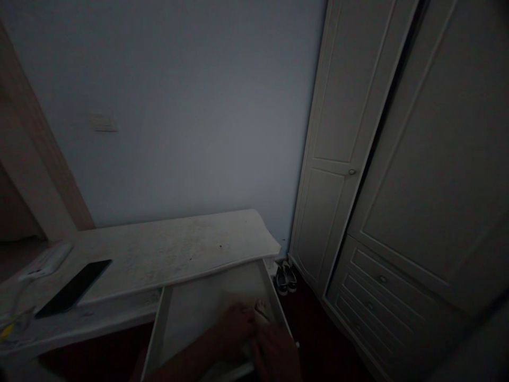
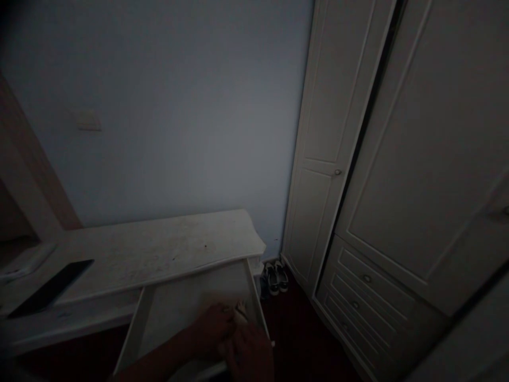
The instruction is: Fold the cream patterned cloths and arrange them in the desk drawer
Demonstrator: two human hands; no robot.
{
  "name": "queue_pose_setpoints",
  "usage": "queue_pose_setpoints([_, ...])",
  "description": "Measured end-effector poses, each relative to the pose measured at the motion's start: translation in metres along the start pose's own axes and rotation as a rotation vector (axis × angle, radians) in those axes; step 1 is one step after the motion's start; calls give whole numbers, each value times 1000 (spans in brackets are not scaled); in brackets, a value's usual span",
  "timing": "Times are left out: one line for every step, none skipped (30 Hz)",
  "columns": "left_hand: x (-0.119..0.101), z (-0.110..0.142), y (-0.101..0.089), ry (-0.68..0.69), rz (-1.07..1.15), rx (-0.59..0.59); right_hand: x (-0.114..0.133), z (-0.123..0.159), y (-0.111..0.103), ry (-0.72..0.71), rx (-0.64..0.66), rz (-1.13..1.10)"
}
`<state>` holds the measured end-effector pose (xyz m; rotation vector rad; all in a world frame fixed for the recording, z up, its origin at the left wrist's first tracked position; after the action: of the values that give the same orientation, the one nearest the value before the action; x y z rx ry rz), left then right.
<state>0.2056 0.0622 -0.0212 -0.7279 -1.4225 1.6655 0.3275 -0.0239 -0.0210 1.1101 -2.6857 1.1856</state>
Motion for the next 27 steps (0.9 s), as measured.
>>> queue_pose_setpoints([6,10,2,-21,0,18,1,0,-2,-2,-12,6])
queue_pose_setpoints([13,20,3,-46,-3,45,2,0,-3,2,-18,13])
queue_pose_setpoints([21,32,4,-75,-5,69,3,0,-4,8,-23,19])
queue_pose_setpoints([29,44,4,-106,-7,101,4,-1,-5,10,-27,22])
queue_pose_setpoints([38,57,4,-144,-3,137,5,-1,-7,11,-31,24])
queue_pose_setpoints([46,70,3,-180,13,160,6,-1,-7,11,-33,27])
queue_pose_setpoints([53,82,2,-219,32,179,6,-2,-8,9,-31,31])
queue_pose_setpoints([60,93,0,-264,53,192,7,-2,-8,7,-29,36])
queue_pose_setpoints([66,104,-1,-310,75,195,7,-2,-8,6,-25,40])
queue_pose_setpoints([70,114,-3,-354,98,191,6,-3,-8,4,-21,44])
queue_pose_setpoints([74,123,-5,-392,123,178,6,-3,-8,0,-21,47])
queue_pose_setpoints([75,132,-7,-422,152,155,5,-2,-7,-4,-22,47])
queue_pose_setpoints([76,140,-10,-446,186,123,4,-2,-6,-6,-26,47])
queue_pose_setpoints([75,149,-13,-465,224,80,4,-1,-6,-8,-31,47])
queue_pose_setpoints([75,158,-17,-484,266,25,3,-1,-5,-9,-33,46])
queue_pose_setpoints([74,169,-22,-504,311,-45,3,0,-4,-9,-38,46])
queue_pose_setpoints([73,181,-26,-526,354,-129,3,0,-4,-8,-46,45])
queue_pose_setpoints([74,195,-31,-553,395,-228,3,0,-5,-8,-56,45])
queue_pose_setpoints([76,211,-36,-595,425,-341,4,0,-6,-6,-64,47])
queue_pose_setpoints([79,228,-39,-646,443,-447,5,-1,-7,-1,-64,50])
queue_pose_setpoints([82,247,-41,-694,451,-540,6,-2,-8,7,-59,53])
queue_pose_setpoints([85,265,-40,-735,454,-616,7,-3,-9,14,-53,54])
queue_pose_setpoints([88,282,-37,-769,456,-669,8,-4,-10,18,-43,53])
queue_pose_setpoints([91,297,-33,-803,460,-707,9,-5,-11,20,-32,52])
queue_pose_setpoints([94,310,-25,-840,465,-730,9,-5,-12,21,-21,49])
queue_pose_setpoints([97,321,-17,-891,465,-746,9,-6,-12,21,-14,44])
queue_pose_setpoints([98,331,-8,-982,455,-786,9,-6,-12,25,-4,42])
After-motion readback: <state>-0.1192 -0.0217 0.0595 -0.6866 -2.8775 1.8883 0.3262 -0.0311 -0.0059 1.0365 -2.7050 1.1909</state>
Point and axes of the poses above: each hand's wrist, its own z-axis away from the middle knuckle, its own y-axis out of the palm, x = y × z, the point moved 5 cm from there along -z, towards the middle knuckle, and after that the axes turned 13 degrees about -z, right-handed, at the moved point
